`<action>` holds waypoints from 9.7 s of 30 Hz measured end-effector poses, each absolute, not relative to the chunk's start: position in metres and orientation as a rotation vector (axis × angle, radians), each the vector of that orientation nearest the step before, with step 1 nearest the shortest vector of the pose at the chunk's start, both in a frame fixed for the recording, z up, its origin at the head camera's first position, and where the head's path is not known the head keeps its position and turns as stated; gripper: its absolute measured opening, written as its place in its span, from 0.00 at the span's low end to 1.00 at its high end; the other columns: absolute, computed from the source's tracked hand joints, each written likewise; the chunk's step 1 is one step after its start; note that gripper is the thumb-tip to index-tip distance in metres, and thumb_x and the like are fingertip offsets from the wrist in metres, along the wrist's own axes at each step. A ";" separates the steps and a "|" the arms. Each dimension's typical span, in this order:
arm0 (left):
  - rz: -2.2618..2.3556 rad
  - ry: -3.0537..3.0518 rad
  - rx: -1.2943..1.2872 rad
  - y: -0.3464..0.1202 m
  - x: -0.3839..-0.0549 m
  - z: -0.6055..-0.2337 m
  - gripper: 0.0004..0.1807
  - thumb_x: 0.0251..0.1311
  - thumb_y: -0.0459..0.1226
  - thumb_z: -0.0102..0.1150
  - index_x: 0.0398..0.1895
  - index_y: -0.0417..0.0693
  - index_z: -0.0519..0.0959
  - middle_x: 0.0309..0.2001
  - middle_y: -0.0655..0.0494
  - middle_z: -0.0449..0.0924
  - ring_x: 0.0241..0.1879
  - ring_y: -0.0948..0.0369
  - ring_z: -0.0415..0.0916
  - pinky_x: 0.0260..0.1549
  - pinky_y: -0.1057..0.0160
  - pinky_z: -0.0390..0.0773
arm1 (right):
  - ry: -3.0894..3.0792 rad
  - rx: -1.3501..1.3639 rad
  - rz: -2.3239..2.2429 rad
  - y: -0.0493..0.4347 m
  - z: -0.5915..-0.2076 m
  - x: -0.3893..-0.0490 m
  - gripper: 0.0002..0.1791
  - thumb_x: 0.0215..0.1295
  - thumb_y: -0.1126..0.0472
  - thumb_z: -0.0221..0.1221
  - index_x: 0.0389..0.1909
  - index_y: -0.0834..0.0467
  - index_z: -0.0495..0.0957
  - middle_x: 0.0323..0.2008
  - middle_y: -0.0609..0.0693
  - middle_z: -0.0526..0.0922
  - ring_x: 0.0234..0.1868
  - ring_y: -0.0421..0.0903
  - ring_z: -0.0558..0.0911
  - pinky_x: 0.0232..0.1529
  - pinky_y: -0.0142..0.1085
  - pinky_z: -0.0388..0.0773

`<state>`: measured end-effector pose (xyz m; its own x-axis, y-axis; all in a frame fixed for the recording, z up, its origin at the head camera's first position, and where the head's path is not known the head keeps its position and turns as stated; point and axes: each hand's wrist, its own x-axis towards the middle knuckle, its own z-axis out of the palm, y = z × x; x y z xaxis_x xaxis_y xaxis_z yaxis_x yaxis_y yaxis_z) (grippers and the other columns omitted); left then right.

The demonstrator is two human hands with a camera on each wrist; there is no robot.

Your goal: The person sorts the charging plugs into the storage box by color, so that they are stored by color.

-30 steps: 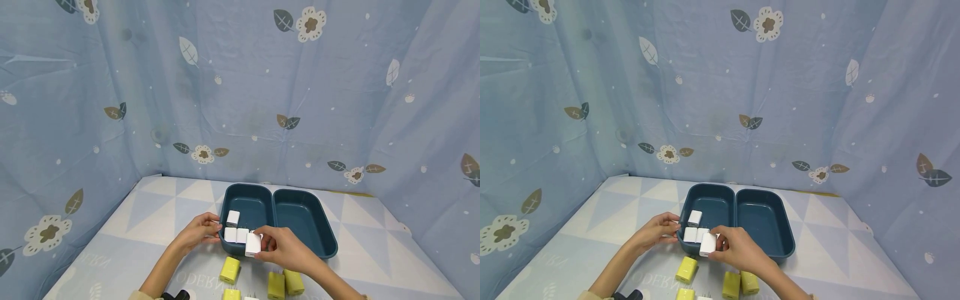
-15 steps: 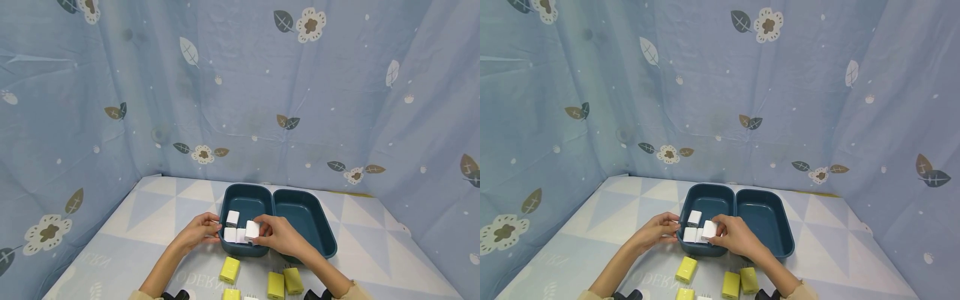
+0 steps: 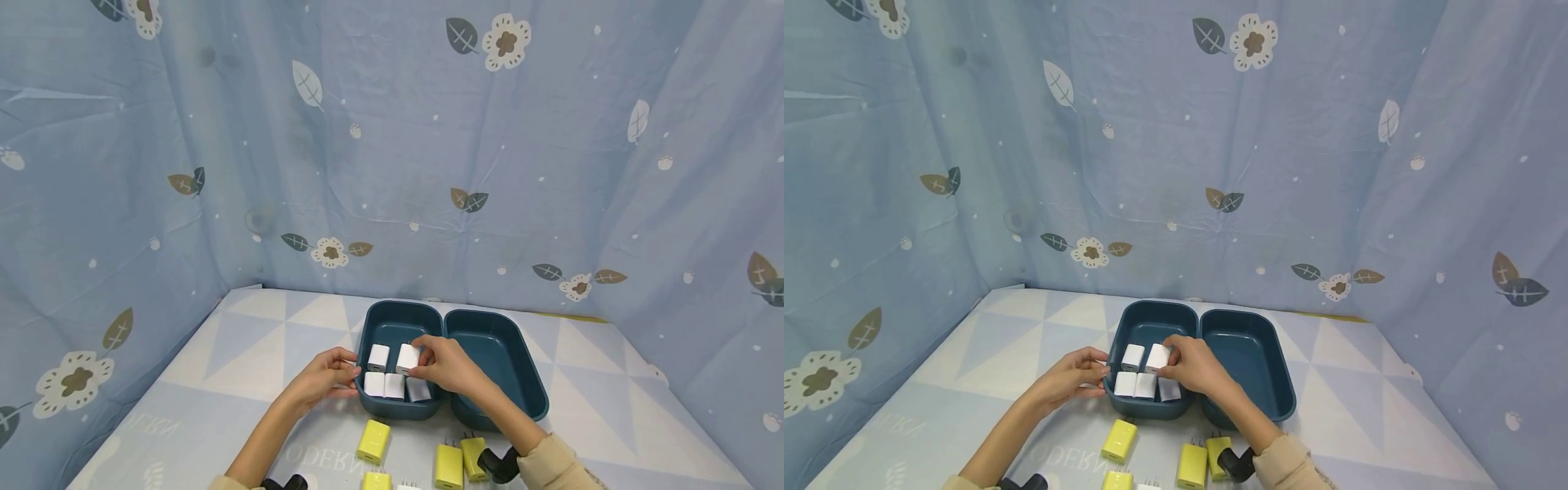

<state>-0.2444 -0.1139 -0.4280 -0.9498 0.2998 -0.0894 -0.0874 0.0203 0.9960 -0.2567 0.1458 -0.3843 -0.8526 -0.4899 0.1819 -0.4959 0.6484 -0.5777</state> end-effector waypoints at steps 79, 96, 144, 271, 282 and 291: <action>2.013 2.029 0.202 -0.115 -0.246 -0.430 0.22 0.60 0.34 0.58 0.53 0.31 0.65 0.38 0.42 0.73 0.31 0.58 0.75 0.34 0.58 0.83 | -2.941 0.914 1.125 0.146 -0.374 -0.209 0.26 0.53 0.50 0.67 0.53 0.51 0.73 0.26 0.39 0.77 0.23 0.39 0.74 0.21 0.31 0.74; 2.026 2.006 0.230 -0.115 -0.245 -0.431 0.20 0.61 0.32 0.57 0.52 0.30 0.65 0.37 0.42 0.73 0.31 0.58 0.76 0.35 0.58 0.83 | -3.134 0.945 1.189 0.150 -0.373 -0.153 0.24 0.51 0.48 0.67 0.49 0.47 0.75 0.25 0.38 0.75 0.21 0.37 0.72 0.21 0.28 0.73; 2.025 2.005 0.222 -0.115 -0.244 -0.428 0.21 0.61 0.33 0.57 0.53 0.30 0.65 0.37 0.42 0.73 0.31 0.58 0.75 0.34 0.59 0.83 | -3.198 1.290 0.579 0.140 -0.424 -0.142 0.11 0.60 0.53 0.61 0.39 0.55 0.79 0.25 0.34 0.71 0.24 0.29 0.68 0.28 0.23 0.73; 2.024 1.972 0.256 -0.119 -0.243 -0.427 0.23 0.60 0.33 0.58 0.53 0.29 0.64 0.38 0.42 0.73 0.31 0.58 0.76 0.36 0.56 0.83 | -2.998 0.586 0.768 0.155 -0.377 -0.291 0.20 0.51 0.61 0.68 0.45 0.63 0.78 0.26 0.47 0.80 0.26 0.41 0.78 0.25 0.34 0.78; 2.019 1.976 0.260 -0.116 -0.246 -0.427 0.23 0.60 0.32 0.58 0.54 0.28 0.63 0.36 0.43 0.74 0.30 0.58 0.76 0.38 0.53 0.82 | -2.903 0.697 0.814 0.188 -0.368 -0.251 0.20 0.53 0.57 0.67 0.47 0.58 0.77 0.24 0.39 0.76 0.24 0.37 0.73 0.22 0.31 0.73; 2.013 1.980 0.257 -0.111 -0.246 -0.427 0.24 0.61 0.34 0.58 0.54 0.28 0.63 0.38 0.40 0.74 0.31 0.58 0.76 0.36 0.56 0.82 | -2.946 0.838 0.863 0.220 -0.359 -0.202 0.22 0.53 0.49 0.67 0.46 0.55 0.78 0.25 0.35 0.75 0.20 0.37 0.71 0.19 0.30 0.72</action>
<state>-0.2463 -0.1114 -0.4274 -0.9374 0.3378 -0.0852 -0.0908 -0.0008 0.9959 -0.2022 0.2204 -0.3591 -0.8605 -0.4983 0.1057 -0.4766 0.7142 -0.5126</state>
